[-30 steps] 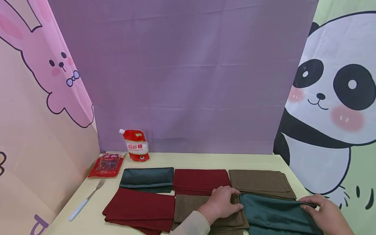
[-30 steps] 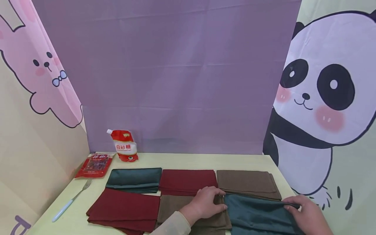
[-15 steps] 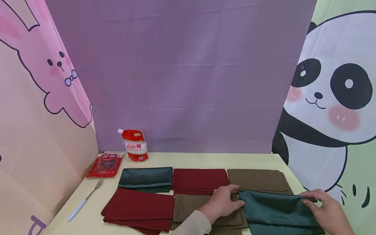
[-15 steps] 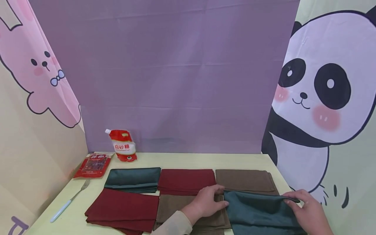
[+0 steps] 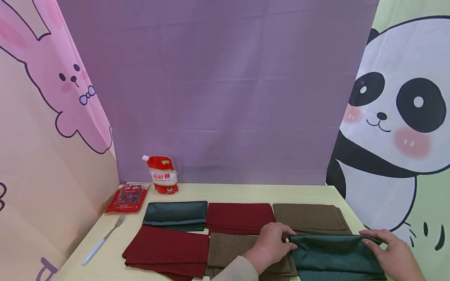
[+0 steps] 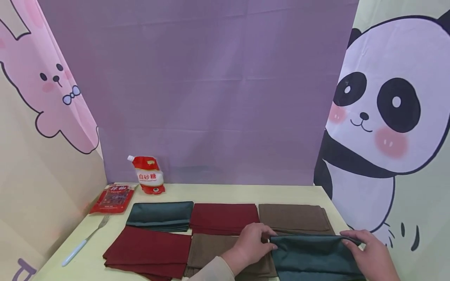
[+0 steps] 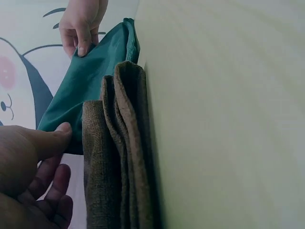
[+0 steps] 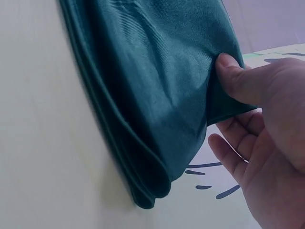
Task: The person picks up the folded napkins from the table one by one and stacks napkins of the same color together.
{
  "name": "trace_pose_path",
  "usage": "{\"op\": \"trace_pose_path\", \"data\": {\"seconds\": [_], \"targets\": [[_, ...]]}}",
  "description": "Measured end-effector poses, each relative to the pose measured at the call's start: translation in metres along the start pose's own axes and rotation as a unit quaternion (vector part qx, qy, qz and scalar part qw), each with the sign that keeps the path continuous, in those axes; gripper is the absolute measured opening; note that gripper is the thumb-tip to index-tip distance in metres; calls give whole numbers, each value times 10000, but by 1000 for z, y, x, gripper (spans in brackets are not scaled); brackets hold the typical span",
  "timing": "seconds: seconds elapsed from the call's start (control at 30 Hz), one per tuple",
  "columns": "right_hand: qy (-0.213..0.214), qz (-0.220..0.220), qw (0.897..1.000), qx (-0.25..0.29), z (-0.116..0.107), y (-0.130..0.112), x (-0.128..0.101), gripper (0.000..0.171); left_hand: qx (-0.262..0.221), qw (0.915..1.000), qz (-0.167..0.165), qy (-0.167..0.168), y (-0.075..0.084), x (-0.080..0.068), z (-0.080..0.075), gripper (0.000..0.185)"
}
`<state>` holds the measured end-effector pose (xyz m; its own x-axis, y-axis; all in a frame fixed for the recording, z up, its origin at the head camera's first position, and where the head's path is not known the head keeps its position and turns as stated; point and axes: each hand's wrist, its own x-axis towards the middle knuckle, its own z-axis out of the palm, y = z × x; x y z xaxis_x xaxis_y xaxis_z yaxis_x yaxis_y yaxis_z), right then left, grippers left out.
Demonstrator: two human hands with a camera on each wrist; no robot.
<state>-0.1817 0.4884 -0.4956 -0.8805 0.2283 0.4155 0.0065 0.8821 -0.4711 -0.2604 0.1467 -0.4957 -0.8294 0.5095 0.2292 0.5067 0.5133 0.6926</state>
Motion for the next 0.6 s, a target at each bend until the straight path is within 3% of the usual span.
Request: {"op": "trace_pose_path", "data": {"seconds": [0.17, 0.43, 0.6], "targets": [[-85, 294, 9995, 10, 0, 2, 3, 17, 411, 9989, 188, -147, 3, -1, -1, 17], [-597, 1005, 9931, 130, -1, 8, 7, 38, -319, 9979, 283, -496, 4, -5, 1, 17], [-520, 1075, 9924, 288, 1, 7, 8, 38, -217, 9982, 372, -410, 3, -5, 3, 17]]}}
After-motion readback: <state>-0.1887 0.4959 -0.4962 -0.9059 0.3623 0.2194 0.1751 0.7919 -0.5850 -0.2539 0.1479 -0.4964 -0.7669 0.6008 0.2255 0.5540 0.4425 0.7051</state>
